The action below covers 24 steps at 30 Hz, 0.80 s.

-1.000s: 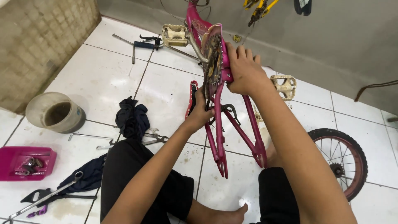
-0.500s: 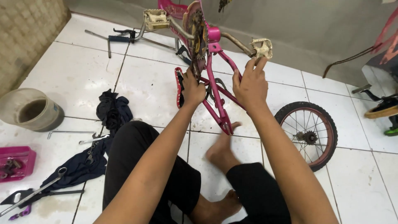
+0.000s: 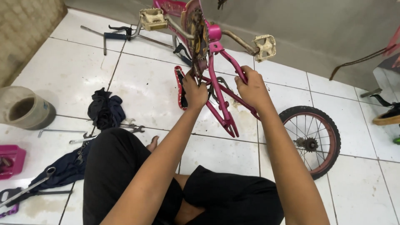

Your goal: The person sits on the floor and works on a pink bicycle frame, manipulating the chain and pedals. They handle the rear wheel and adjust the chain tension by hand, occasionally using a wrench to tighten components.

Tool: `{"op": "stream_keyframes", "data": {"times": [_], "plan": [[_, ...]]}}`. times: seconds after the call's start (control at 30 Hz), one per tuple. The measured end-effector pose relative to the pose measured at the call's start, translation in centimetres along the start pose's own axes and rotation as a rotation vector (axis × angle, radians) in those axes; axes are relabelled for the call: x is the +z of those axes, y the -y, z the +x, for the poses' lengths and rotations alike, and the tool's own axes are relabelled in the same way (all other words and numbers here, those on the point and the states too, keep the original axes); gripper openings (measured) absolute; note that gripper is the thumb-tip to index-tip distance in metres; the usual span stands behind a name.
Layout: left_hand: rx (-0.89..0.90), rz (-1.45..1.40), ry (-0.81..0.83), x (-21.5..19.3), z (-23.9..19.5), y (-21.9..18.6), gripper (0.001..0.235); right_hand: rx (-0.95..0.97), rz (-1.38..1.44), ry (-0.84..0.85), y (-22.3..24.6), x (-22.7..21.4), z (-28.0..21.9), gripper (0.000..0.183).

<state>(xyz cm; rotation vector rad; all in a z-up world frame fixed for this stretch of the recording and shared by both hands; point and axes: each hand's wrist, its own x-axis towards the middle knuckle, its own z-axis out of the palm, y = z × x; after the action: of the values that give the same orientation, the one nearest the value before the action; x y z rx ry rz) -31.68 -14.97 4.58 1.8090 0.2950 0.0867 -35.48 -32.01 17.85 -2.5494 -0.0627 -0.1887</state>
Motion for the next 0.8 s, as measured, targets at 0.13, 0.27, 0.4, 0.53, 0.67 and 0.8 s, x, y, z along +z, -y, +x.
{"op": "stream_keyframes", "data": {"times": [0.13,0.27,0.4,0.53,0.67,0.8], "plan": [[-0.083,-0.141,-0.033,0.6,0.1,1.0,0.085,0.094,0.225,0.254,3.1,-4.9,-1.4,0.058],[-0.295,-0.487,0.109,-3.2,-4.7,-2.8,0.104,0.198,0.247,0.323,3.2,-6.6,-3.6,0.059],[-0.43,-0.719,0.558,-5.8,-8.1,-3.2,0.097,0.214,0.342,0.27,0.0,-4.0,-5.2,0.054],[-0.324,-0.831,0.524,-4.6,-8.6,-1.7,0.065,0.109,0.571,0.112,-0.8,-3.1,-5.9,0.041],[-0.438,-0.894,0.225,-1.0,-8.7,2.7,0.029,0.182,0.927,-0.008,-2.3,-3.1,-6.8,0.05],[-0.545,-0.786,0.345,0.2,-11.7,-0.2,0.018,0.232,1.082,-0.124,-6.7,-0.3,-8.6,0.053]]}}
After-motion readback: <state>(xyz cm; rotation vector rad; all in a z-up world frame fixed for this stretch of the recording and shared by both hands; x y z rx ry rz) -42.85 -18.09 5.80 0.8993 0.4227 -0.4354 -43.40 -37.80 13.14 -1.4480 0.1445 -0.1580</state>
